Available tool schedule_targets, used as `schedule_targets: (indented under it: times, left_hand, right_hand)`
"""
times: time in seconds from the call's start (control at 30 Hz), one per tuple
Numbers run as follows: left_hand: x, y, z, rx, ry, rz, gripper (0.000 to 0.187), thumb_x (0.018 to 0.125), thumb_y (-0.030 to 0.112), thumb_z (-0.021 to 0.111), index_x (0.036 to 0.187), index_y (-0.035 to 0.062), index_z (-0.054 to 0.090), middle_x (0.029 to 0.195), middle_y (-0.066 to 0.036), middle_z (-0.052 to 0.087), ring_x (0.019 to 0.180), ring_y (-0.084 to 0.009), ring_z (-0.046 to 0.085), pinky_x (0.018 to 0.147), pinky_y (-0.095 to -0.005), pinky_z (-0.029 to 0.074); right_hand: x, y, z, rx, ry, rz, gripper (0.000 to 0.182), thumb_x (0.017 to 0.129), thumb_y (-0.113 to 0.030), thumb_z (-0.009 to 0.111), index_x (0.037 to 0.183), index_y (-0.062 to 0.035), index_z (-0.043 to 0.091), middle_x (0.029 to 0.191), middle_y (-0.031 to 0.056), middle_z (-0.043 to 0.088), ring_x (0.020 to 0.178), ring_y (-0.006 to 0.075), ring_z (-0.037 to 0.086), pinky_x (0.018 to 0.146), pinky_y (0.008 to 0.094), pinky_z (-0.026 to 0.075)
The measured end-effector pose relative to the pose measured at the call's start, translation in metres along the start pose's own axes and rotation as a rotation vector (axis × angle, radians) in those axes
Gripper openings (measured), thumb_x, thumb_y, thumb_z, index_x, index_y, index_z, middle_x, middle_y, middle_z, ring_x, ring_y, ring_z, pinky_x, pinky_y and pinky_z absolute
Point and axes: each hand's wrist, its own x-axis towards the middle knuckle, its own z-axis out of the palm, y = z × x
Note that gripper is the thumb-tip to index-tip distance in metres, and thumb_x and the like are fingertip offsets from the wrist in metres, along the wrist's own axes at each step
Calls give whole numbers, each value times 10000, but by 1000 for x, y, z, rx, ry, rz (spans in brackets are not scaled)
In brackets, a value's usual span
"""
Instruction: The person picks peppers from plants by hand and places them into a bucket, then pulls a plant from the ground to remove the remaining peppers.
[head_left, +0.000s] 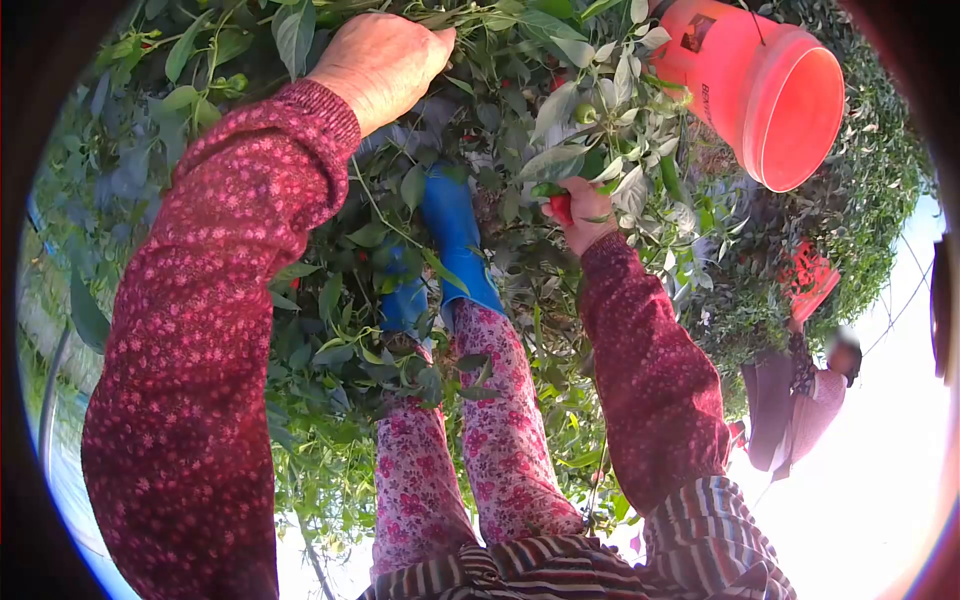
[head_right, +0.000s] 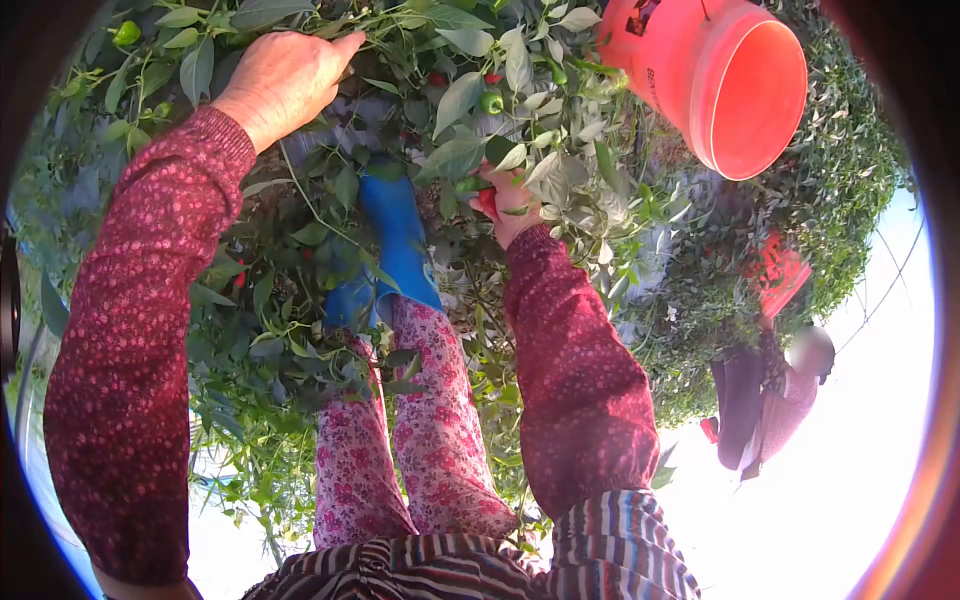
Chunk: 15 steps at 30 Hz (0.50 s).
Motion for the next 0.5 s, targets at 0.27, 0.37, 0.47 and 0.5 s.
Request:
schedule_targets:
  times: [0.27,0.37,0.47,0.5]
  left_hand:
    - [-3,-1,-5,5,-62,-20,485,794,174,655,1253,89,523,723,-90,645,686,-261,650,639,-383,533]
    - [-2,-3,0,-17,-24,-11,481,794,171,654,1250,91,525,715,-96,642,685,-261,648,640,-375,534]
    - [-2,-5,1,-58,-63,-47,480,795,166,652,1253,100,525,718,-101,647,689,-260,649,648,-375,535]
    - [-1,-5,0,-56,-56,-47,480,795,166,652,1253,100,525,718,-101,647,689,-260,649,648,-375,535]
  right_hand:
    - [-4,9,42,-418,-432,175,275,911,-173,532,1159,-60,563,732,29,587,653,118,556,582,258,476]
    - [6,29,71,-317,-227,204,272,914,-146,498,1169,-55,524,776,38,576,646,127,555,582,263,480]
    - [32,46,92,-9,-56,275,257,925,-165,462,1143,-33,497,867,53,576,717,165,566,660,282,498]
    - [50,57,88,-10,-56,268,257,925,-165,462,1143,-33,497,867,53,576,717,165,566,660,282,498]
